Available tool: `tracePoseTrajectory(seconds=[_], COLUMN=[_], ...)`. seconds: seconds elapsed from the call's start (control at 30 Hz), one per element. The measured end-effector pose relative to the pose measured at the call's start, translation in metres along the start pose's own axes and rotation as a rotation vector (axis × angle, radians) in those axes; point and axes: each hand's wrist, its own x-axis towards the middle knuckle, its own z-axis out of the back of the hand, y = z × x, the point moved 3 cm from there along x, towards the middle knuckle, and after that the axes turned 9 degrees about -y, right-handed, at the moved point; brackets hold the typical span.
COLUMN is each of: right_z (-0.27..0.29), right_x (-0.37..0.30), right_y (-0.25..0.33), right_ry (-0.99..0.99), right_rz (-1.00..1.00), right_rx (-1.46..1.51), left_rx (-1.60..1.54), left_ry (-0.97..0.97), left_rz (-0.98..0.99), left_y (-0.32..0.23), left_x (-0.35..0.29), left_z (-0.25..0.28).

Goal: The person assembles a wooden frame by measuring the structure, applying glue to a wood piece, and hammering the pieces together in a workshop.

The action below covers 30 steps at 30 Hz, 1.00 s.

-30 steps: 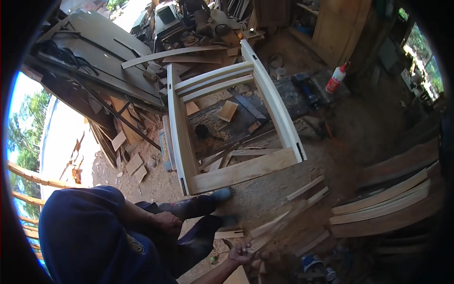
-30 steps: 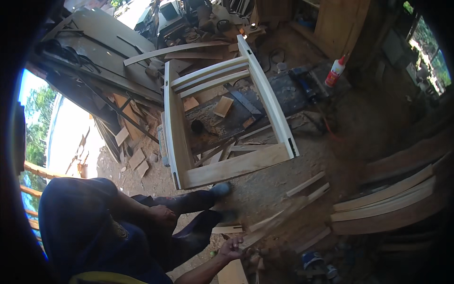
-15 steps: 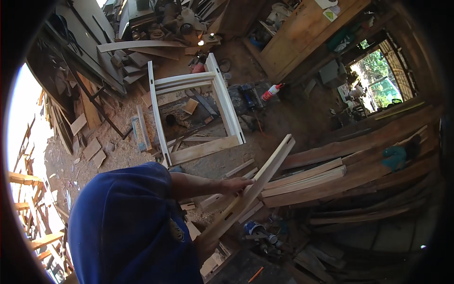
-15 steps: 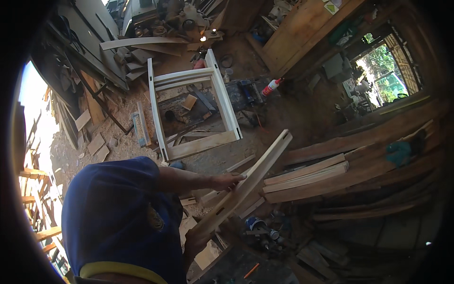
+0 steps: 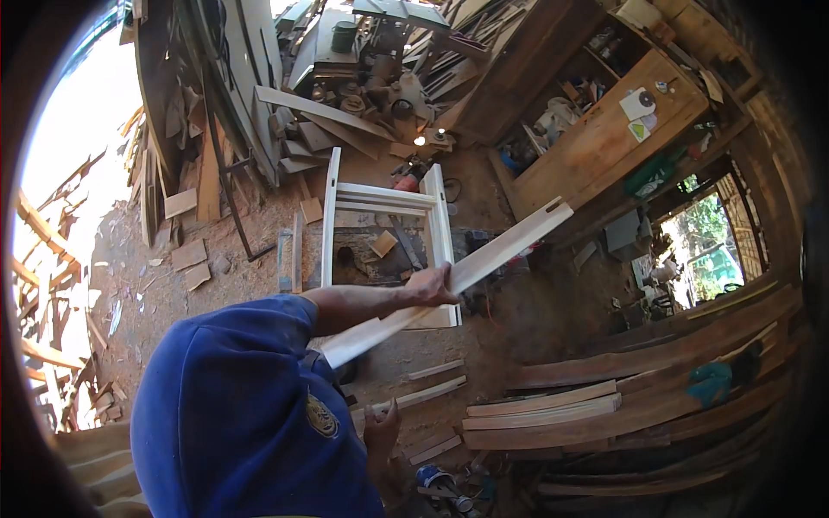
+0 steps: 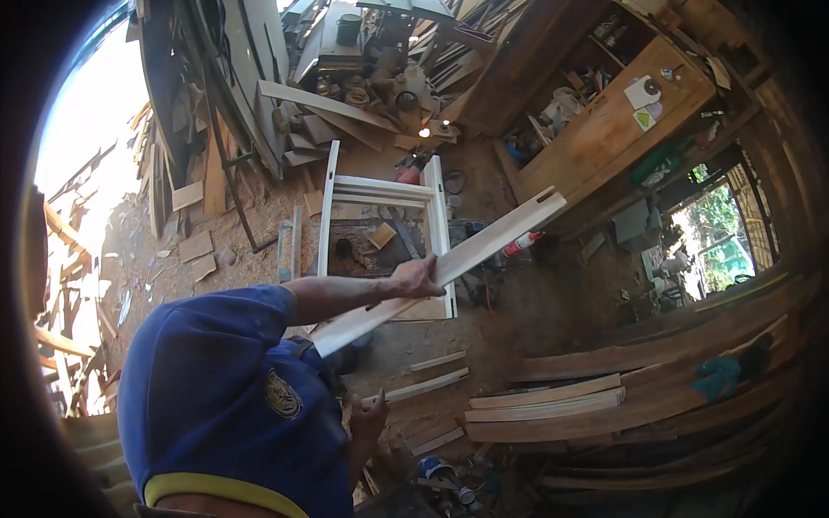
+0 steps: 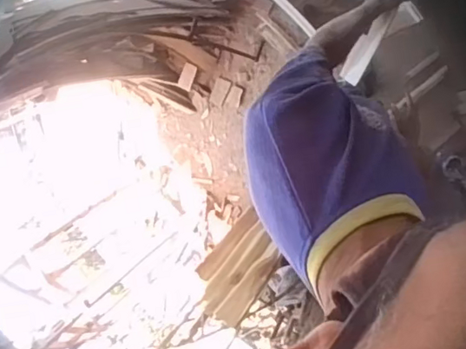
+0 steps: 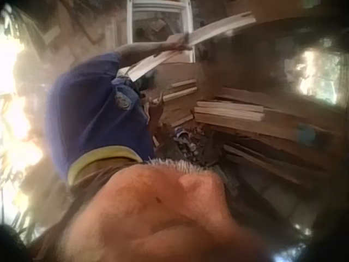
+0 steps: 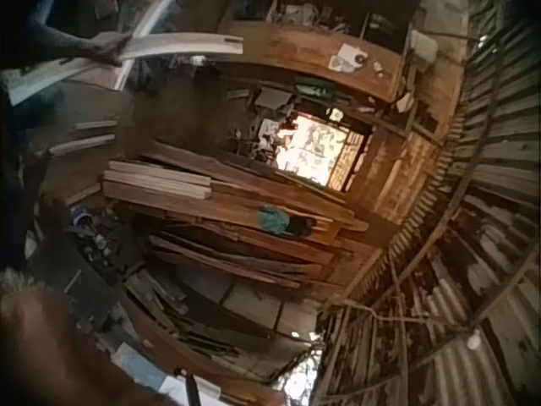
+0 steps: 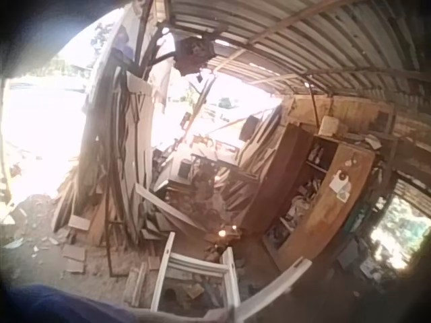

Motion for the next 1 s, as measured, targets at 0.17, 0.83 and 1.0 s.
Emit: tracePoseTrajectory(seconds=[0.17, 0.83, 1.0], right_z=[-0.005, 0.087, 0.096], right_x=[0.031, 0.242, 0.288], right_y=[-0.067, -0.138, -0.139], right_ry=[0.137, 0.446, 0.563], right_rz=[-0.219, -0.271, -0.238], right_rx=[-0.066, -0.323, -0.46], left_rx=[0.344, 0.619, 0.641], left_ry=[-0.033, 0.176, 0.23], left_rz=[-0.022, 0.135, 0.173], left_y=[0.102, 0.299, 0.304], left_x=[0.042, 0.158, 0.167], left_z=[0.053, 0.022, 0.024])
